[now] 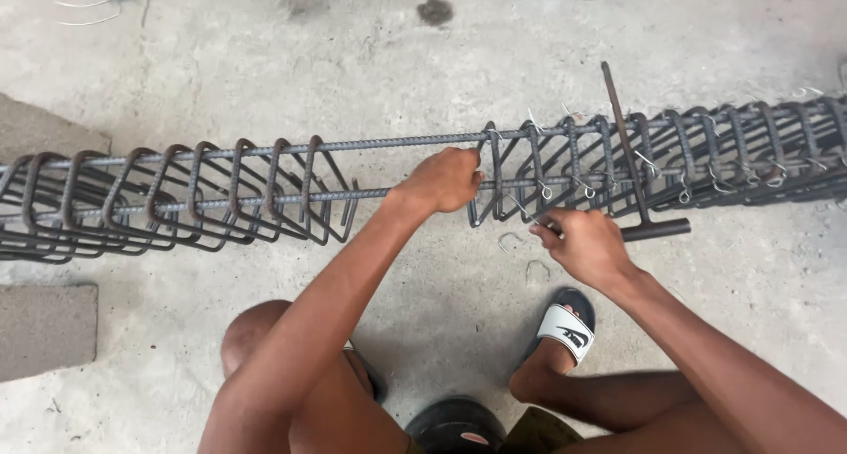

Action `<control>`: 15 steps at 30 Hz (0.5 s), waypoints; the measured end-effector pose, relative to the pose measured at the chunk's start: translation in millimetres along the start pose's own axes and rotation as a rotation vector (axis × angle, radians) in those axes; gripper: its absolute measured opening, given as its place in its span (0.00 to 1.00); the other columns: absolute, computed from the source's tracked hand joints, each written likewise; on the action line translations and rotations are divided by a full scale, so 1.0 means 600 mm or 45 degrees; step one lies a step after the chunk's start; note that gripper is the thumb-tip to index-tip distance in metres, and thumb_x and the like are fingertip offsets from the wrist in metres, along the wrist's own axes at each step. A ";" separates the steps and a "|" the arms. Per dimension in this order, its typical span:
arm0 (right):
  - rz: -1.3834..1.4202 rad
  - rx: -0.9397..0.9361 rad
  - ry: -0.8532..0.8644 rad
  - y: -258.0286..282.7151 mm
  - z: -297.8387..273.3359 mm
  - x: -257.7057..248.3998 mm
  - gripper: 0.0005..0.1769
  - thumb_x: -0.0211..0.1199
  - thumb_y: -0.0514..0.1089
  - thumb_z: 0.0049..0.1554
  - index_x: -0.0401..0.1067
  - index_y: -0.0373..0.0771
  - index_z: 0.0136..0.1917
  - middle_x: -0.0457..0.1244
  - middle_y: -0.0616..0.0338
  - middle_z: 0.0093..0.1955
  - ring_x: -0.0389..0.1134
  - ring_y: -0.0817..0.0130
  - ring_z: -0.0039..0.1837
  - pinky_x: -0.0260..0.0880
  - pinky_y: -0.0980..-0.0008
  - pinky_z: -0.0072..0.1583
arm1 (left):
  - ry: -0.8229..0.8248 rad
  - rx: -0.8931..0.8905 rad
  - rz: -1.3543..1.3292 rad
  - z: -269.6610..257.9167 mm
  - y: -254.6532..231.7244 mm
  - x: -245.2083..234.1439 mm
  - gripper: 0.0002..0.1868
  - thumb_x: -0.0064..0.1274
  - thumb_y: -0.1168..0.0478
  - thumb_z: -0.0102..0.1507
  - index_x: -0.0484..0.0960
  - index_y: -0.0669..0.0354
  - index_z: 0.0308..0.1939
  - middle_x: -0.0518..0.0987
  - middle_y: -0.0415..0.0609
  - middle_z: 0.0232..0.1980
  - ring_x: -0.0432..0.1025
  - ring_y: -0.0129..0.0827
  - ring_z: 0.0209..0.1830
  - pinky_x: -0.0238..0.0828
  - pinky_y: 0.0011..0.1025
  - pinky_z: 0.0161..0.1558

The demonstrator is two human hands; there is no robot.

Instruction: Tying steel rebar together using wire and a manual tying hook tool

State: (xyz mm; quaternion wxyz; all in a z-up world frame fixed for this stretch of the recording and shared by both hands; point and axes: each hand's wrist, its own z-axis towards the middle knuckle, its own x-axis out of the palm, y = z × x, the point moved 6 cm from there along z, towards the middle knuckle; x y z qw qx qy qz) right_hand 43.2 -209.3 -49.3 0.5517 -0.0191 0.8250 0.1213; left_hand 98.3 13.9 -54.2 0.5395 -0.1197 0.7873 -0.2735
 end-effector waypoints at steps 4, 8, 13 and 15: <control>0.101 -0.002 -0.060 0.009 0.012 0.007 0.12 0.61 0.56 0.58 0.79 0.57 0.52 0.74 0.75 0.42 0.76 0.58 0.50 0.74 0.49 0.58 | 0.136 0.027 -0.076 0.010 0.000 0.011 0.20 0.42 0.57 0.66 0.77 0.64 0.58 0.81 0.68 0.52 0.75 0.64 0.57 0.71 0.55 0.57; 0.212 -0.027 -0.123 0.015 0.026 0.011 0.10 0.61 0.56 0.59 0.78 0.57 0.52 0.74 0.76 0.42 0.76 0.62 0.49 0.74 0.50 0.57 | 0.228 0.021 -0.259 0.022 -0.006 -0.004 0.26 0.43 0.58 0.65 0.70 0.68 0.65 0.77 0.72 0.59 0.70 0.66 0.64 0.66 0.57 0.63; 0.283 -0.038 -0.145 0.033 0.029 0.004 0.10 0.62 0.55 0.59 0.78 0.57 0.53 0.74 0.74 0.42 0.76 0.64 0.48 0.75 0.51 0.56 | 0.172 0.051 -0.323 0.040 0.018 -0.001 0.19 0.46 0.58 0.64 0.79 0.65 0.56 0.82 0.69 0.50 0.73 0.63 0.60 0.69 0.54 0.61; 0.327 -0.072 -0.142 0.043 0.030 -0.002 0.10 0.62 0.52 0.59 0.79 0.54 0.53 0.74 0.71 0.42 0.76 0.63 0.47 0.75 0.53 0.54 | 0.135 0.028 -0.215 0.051 0.035 0.001 0.15 0.49 0.55 0.62 0.82 0.59 0.46 0.84 0.63 0.45 0.76 0.59 0.56 0.73 0.49 0.56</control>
